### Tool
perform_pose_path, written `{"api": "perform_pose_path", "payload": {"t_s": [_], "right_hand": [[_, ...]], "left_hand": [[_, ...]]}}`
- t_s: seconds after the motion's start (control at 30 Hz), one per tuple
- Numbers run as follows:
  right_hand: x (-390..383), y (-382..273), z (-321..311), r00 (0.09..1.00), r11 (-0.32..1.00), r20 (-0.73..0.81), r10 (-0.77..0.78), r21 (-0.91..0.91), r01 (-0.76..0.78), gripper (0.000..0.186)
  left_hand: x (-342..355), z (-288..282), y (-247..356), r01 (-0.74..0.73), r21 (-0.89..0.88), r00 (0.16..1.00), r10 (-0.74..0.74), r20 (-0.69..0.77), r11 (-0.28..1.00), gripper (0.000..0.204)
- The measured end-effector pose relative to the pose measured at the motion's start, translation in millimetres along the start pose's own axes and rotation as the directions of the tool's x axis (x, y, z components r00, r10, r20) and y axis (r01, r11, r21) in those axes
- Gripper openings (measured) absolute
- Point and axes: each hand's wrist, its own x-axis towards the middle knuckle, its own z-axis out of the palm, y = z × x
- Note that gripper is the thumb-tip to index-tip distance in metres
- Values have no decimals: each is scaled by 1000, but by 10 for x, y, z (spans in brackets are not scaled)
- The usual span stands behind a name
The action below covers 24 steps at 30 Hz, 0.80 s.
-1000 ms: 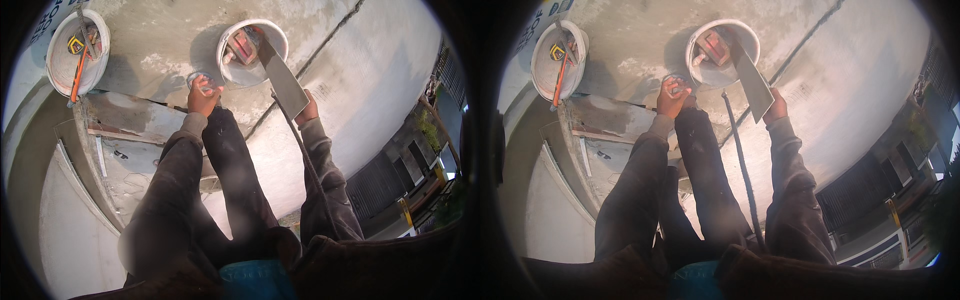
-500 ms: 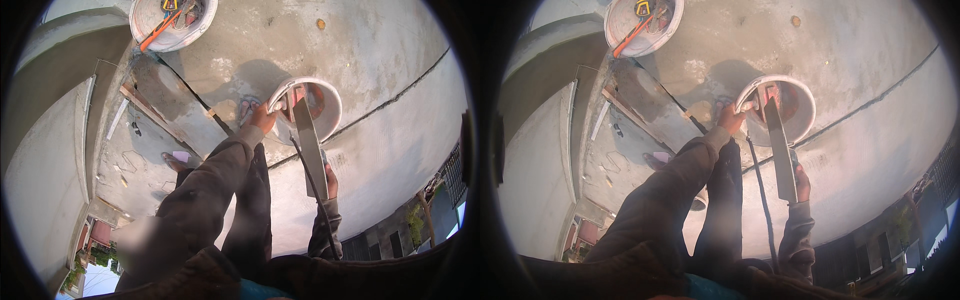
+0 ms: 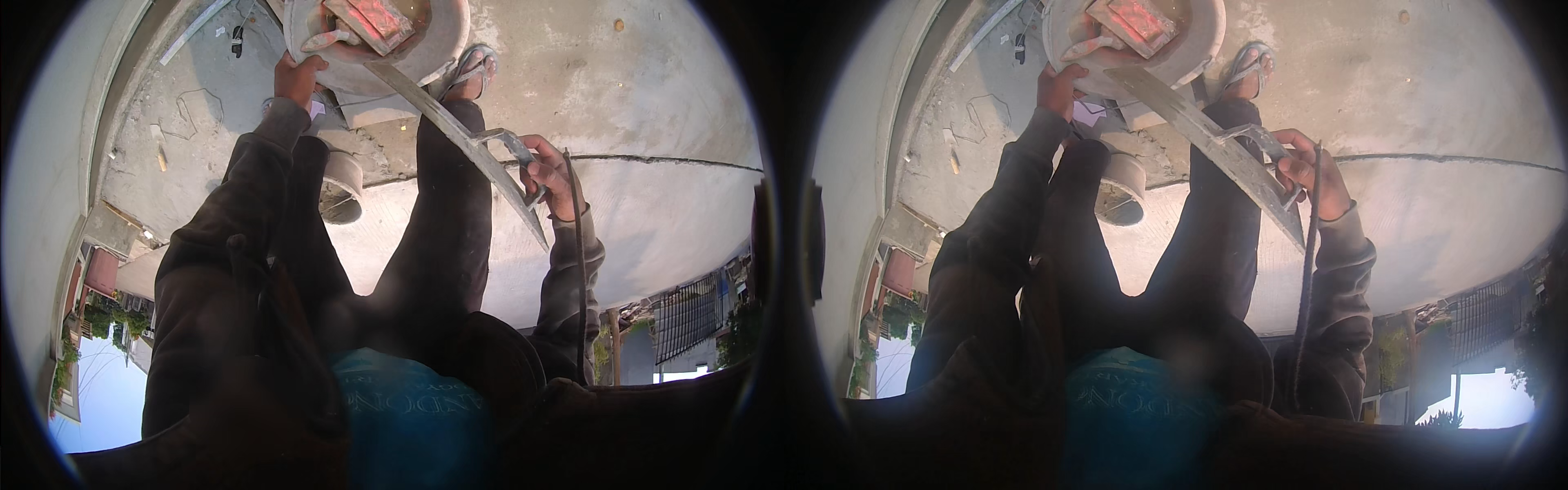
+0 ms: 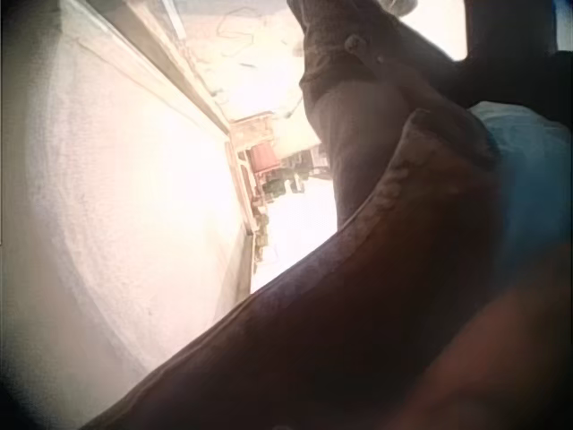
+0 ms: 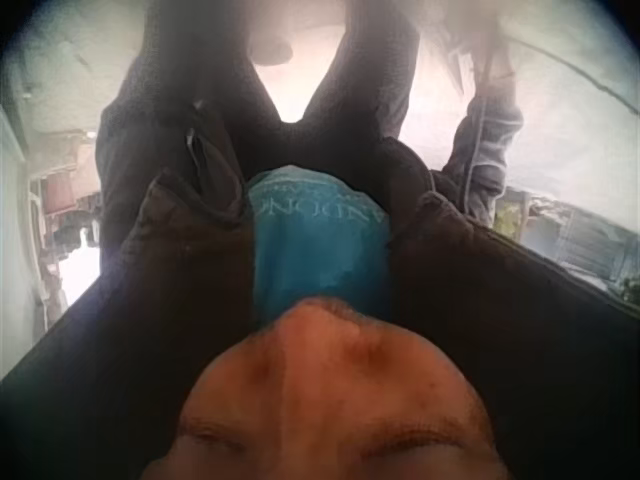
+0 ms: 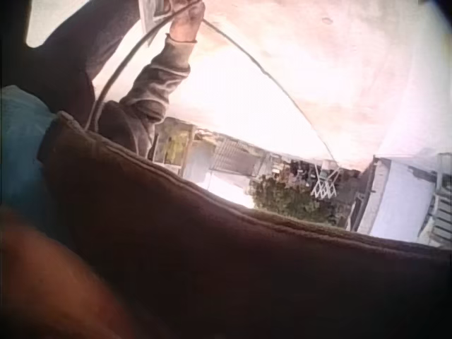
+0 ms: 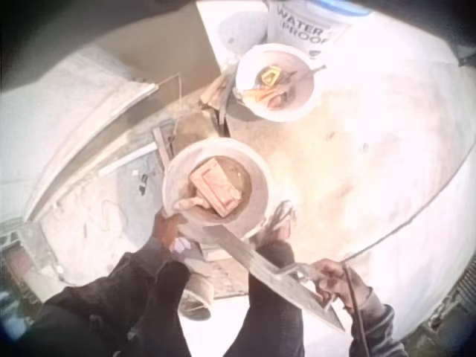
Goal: The person positions a metal trim strip along a curved concrete edge, aligns it with a string line, and hammers nails to secure it. They then pick up a bucket and apply a substance to the wall with a brush.
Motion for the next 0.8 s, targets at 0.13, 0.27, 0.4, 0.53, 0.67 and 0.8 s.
{"api": "perform_pose_path", "payload": {"t_s": [0.13, 0.27, 0.4, 0.53, 0.67, 0.8], "right_hand": [[390, -248, 749, 988, 956, 151, 15, -292, 30, 37], [1143, -26, 1573, 984, 763, 175, 26, -639, 94, 36], [1914, 138, 2307, 988, 585, 139, 73, -808, 70, 43], [2546, -63, 3238, 973, 528, 199, 119, -842, 107, 47], [2993, -53, 4486, 936, 368, 328, 130, -892, 262, 54], [3187, 523, 5925, 828, 20, 528, 186, -845, 534, 56]], "left_hand": [[226, -1217, -174, -86, -91, 989, 74, -131, 992, 48], [288, -2367, -705, -109, -338, 971, 27, -239, 935, 48], [-106, -3334, -1211, -119, -617, 943, -105, -315, 778, 43], [-930, -3828, -1504, -71, -769, 890, -308, -337, 636, 49], [-1874, -3906, -1638, -290, -915, 807, -443, -392, 280, 54], [-2622, -4181, -1756, -496, -865, 721, -590, -364, -72, 52]]}}
